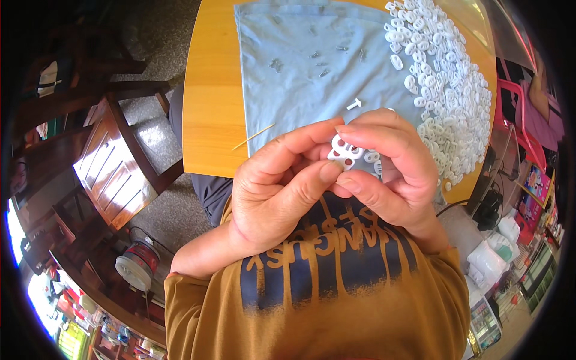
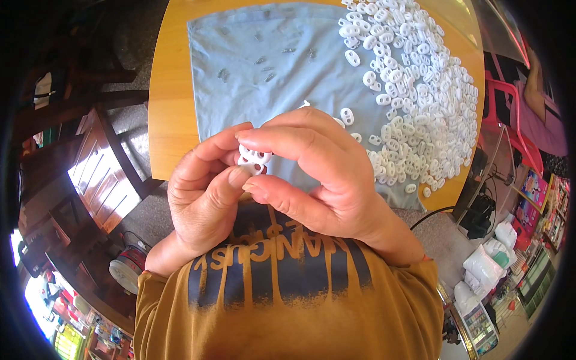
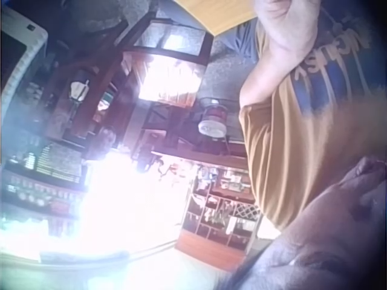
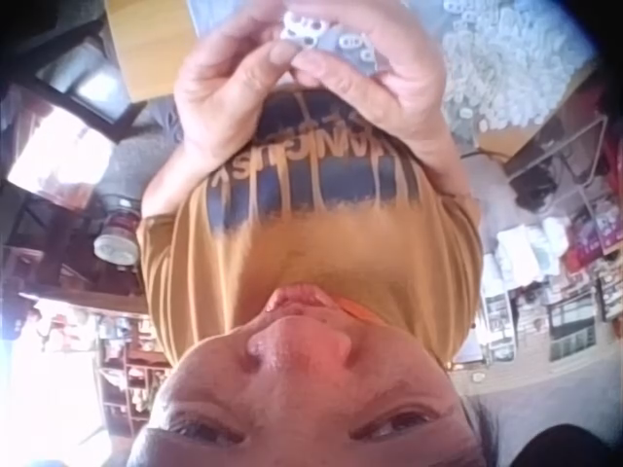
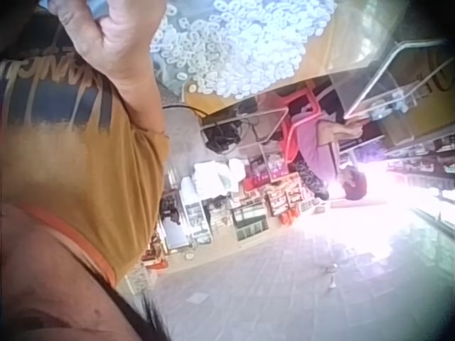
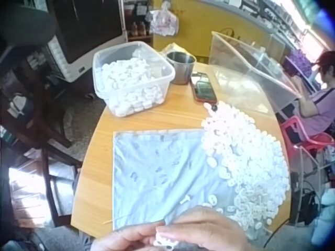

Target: Assembling small white plastic components using a thin metal tool for alignment.

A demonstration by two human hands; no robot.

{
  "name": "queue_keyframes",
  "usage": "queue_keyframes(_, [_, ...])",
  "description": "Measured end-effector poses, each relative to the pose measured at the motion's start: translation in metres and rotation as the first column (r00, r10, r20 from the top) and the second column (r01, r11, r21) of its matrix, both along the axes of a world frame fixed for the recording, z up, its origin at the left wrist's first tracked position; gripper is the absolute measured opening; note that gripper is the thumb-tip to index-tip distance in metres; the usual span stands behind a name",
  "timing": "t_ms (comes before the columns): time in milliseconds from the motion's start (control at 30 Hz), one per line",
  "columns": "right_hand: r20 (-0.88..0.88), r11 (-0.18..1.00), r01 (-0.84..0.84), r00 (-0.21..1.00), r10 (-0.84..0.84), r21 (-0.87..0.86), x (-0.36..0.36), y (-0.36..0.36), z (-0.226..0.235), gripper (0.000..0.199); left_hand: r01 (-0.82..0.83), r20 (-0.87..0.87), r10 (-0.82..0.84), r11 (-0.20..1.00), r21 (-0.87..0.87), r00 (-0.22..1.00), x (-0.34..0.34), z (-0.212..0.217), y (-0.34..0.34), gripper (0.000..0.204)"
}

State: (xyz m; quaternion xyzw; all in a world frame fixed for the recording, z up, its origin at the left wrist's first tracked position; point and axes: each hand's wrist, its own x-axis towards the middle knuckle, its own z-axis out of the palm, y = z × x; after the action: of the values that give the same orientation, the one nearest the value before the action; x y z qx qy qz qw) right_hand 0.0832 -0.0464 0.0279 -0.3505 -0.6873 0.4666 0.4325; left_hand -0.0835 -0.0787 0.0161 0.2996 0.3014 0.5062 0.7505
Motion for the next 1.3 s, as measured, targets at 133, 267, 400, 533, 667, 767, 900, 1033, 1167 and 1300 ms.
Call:
queue_keyframes(133, [-0.03,1.0,-0.018,0.999,0.018,-0.012,0.002,0.003,-0.004,0.032,-0.001,0.065,0.001,1.0,0.009,0.998,0.001,-0.001,-0.001,0.039])
queue_keyframes(267, [-0.047,0.999,-0.03,0.998,0.032,0.043,0.002,0.004,-0.008,0.033,-0.014,0.083,0.014,1.0,0.009,0.996,0.003,0.001,-0.001,0.037])
queue_keyframes(400, [-0.05,0.994,-0.016,0.999,0.022,0.105,0.002,0.005,-0.009,0.032,-0.043,-0.003,0.043,0.999,0.011,0.999,0.004,0.001,-0.001,0.036])
queue_keyframes(533, [-0.041,0.989,-0.021,0.999,0.027,0.144,0.001,0.006,-0.012,0.032,-0.029,-0.024,0.028,0.998,-0.059,0.999,0.002,0.004,0.0,0.035])
queue_keyframes(667, [-0.047,0.993,-0.017,0.999,0.022,0.116,0.002,0.004,-0.012,0.033,-0.012,0.015,0.014,0.995,-0.101,1.0,0.0,0.006,0.0,0.037])
queue_keyframes(767, [-0.041,0.994,-0.015,0.999,0.019,0.109,0.002,0.003,-0.012,0.034,-0.022,0.011,0.023,0.991,-0.13,1.0,0.0,0.008,0.0,0.038])
queue_keyframes(900, [-0.082,0.999,-0.023,0.996,0.026,0.033,0.0,0.003,-0.013,0.033,-0.028,0.042,0.034,0.991,-0.133,0.999,0.003,0.006,-0.001,0.038])
queue_keyframes(1033, [-0.113,0.999,-0.038,0.993,0.037,0.001,0.001,0.004,-0.012,0.032,-0.042,0.101,0.047,0.998,-0.055,0.994,0.005,0.002,-0.004,0.038])
queue_keyframes(1167, [-0.12,0.997,-0.073,0.99,0.077,0.032,0.005,0.008,-0.012,0.031,-0.051,0.125,0.049,0.999,0.008,0.991,0.007,0.002,-0.003,0.036])
queue_keyframes(1300, [-0.129,0.992,-0.085,0.987,0.096,0.089,0.005,0.009,-0.014,0.029,-0.044,0.138,0.041,0.999,0.02,0.99,0.008,0.002,-0.004,0.035])
